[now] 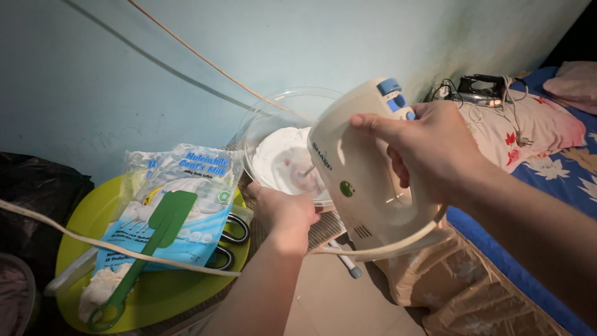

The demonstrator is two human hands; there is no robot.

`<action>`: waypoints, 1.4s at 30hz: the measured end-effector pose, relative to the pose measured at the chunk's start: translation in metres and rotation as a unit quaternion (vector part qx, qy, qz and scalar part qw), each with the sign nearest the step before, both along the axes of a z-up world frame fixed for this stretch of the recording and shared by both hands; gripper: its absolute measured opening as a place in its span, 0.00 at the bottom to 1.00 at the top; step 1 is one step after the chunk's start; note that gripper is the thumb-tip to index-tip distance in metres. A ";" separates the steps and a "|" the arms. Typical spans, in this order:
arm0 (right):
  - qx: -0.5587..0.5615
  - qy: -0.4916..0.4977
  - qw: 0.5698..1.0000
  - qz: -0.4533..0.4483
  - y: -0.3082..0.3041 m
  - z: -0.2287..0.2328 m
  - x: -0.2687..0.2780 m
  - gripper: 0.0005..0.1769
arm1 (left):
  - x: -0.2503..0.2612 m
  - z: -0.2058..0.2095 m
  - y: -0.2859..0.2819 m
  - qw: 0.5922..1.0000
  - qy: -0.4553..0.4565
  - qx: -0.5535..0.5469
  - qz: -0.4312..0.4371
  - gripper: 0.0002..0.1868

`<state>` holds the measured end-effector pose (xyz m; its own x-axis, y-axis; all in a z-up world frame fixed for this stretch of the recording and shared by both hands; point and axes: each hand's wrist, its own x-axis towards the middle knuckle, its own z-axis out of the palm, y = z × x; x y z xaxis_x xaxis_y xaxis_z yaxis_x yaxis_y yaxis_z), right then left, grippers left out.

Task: The person transfers a pink mixture from a metal bowl into a larger glass bowl containing a white substance using a spoon. Then, they use a handheld electric mixer to blend the ingredients together until the mixture becomes uniform.

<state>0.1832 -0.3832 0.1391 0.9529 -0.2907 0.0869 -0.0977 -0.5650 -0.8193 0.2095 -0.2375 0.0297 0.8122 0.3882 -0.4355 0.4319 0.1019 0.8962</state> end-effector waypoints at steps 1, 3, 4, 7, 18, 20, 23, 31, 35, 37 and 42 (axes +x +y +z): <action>0.008 0.000 1.000 0.003 0.001 0.001 0.003 0.29 | 0.000 0.000 0.000 1.000 0.002 -0.009 0.000 0.37; 0.006 -0.008 1.000 0.002 0.002 0.003 0.007 0.29 | 0.001 0.001 -0.002 1.000 0.004 -0.007 -0.006 0.38; 0.005 -0.011 1.000 0.001 0.002 0.004 0.008 0.29 | 0.001 0.001 -0.003 1.000 0.006 0.000 -0.009 0.38; 0.050 -0.026 0.998 0.015 0.005 0.006 0.015 0.26 | 0.002 -0.002 -0.004 1.000 0.010 0.026 -0.013 0.40; 0.066 0.018 0.998 -0.003 0.001 0.002 -0.001 0.26 | 0.012 -0.029 -0.004 0.993 -0.026 0.117 0.012 0.46; 0.063 0.023 0.998 -0.007 -0.002 0.000 -0.006 0.26 | 0.008 -0.021 -0.004 0.996 -0.003 0.093 0.004 0.44; 0.061 0.018 0.998 -0.023 -0.010 -0.004 -0.011 0.28 | -0.003 -0.005 -0.005 1.000 0.002 0.014 0.008 0.40; -0.020 0.020 0.996 -0.089 -0.021 -0.006 -0.013 0.32 | -0.012 0.007 -0.002 0.996 -0.017 -0.086 0.012 0.38; -0.020 0.035 0.993 -0.110 -0.026 -0.007 -0.015 0.31 | -0.012 0.006 -0.002 0.995 -0.019 -0.099 0.014 0.40; -0.005 0.045 0.992 -0.120 -0.028 -0.007 -0.018 0.31 | -0.012 0.006 -0.002 0.994 -0.021 -0.108 0.014 0.41; 0.053 0.060 0.991 -0.106 -0.025 -0.007 -0.023 0.29 | -0.012 0.004 -0.002 0.992 -0.030 -0.119 0.010 0.41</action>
